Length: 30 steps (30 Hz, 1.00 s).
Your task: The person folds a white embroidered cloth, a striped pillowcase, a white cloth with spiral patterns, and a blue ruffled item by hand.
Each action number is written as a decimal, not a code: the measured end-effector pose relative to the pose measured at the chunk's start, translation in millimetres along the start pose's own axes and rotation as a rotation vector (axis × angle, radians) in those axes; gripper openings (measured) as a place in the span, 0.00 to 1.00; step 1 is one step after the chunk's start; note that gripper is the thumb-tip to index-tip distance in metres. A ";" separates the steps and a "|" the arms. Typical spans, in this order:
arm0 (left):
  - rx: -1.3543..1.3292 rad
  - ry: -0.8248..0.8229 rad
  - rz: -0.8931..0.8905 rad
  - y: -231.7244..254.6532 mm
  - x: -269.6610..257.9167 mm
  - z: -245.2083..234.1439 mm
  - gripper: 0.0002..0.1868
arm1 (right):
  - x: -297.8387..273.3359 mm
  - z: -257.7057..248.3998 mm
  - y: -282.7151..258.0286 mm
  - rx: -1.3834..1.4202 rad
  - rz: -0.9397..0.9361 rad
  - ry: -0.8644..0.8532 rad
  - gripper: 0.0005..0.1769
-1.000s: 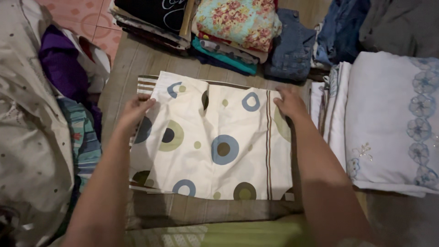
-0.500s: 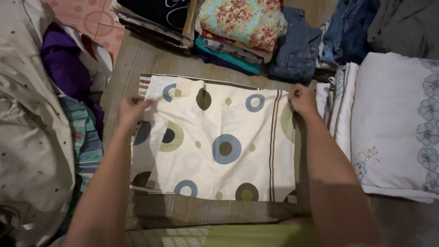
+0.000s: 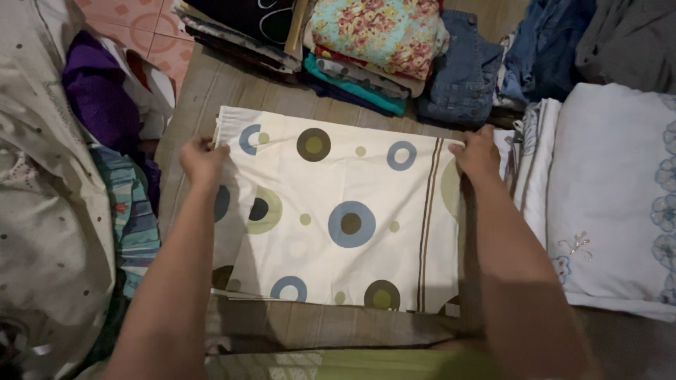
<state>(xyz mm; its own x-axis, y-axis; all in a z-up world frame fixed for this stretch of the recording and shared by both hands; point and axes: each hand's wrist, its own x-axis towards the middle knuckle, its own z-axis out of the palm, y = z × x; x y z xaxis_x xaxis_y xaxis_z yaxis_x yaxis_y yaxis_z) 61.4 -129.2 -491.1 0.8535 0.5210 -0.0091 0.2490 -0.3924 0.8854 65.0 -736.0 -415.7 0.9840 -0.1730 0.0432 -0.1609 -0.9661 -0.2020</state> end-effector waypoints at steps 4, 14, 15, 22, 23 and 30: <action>0.091 0.024 0.027 6.8 1.2 2.1 0.15 | -8.6 -4.0 -20.0 -0.006 0.006 0.113 0.22; -0.005 -0.283 -0.049 -9.2 -53.9 -64.3 0.25 | -122.5 -25.1 -54.7 0.049 -0.062 0.035 0.33; -0.054 -0.334 -0.050 -12.5 -62.7 -73.5 0.25 | -140.7 -24.6 -54.4 0.074 -0.122 0.001 0.33; 0.204 -0.386 0.063 -62.9 -120.5 -125.2 0.23 | -249.3 -52.5 -24.5 0.189 -0.351 -0.374 0.31; 0.141 -0.391 0.003 -68.8 -130.0 -127.6 0.23 | -262.4 -58.7 -24.9 0.184 -0.297 -0.477 0.33; 0.358 -0.296 0.109 -68.2 -146.7 -142.9 0.23 | -327.7 -64.7 -9.4 0.107 -0.475 -0.445 0.22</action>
<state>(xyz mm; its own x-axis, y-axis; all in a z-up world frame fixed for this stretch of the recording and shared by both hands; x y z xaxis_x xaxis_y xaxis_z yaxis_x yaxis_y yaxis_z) -146.2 -70.6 -483.7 0.9642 0.2443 -0.1031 0.2485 -0.6967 0.6730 -260.9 -682.7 -364.7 0.8875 0.3851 -0.2529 0.2841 -0.8895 -0.3578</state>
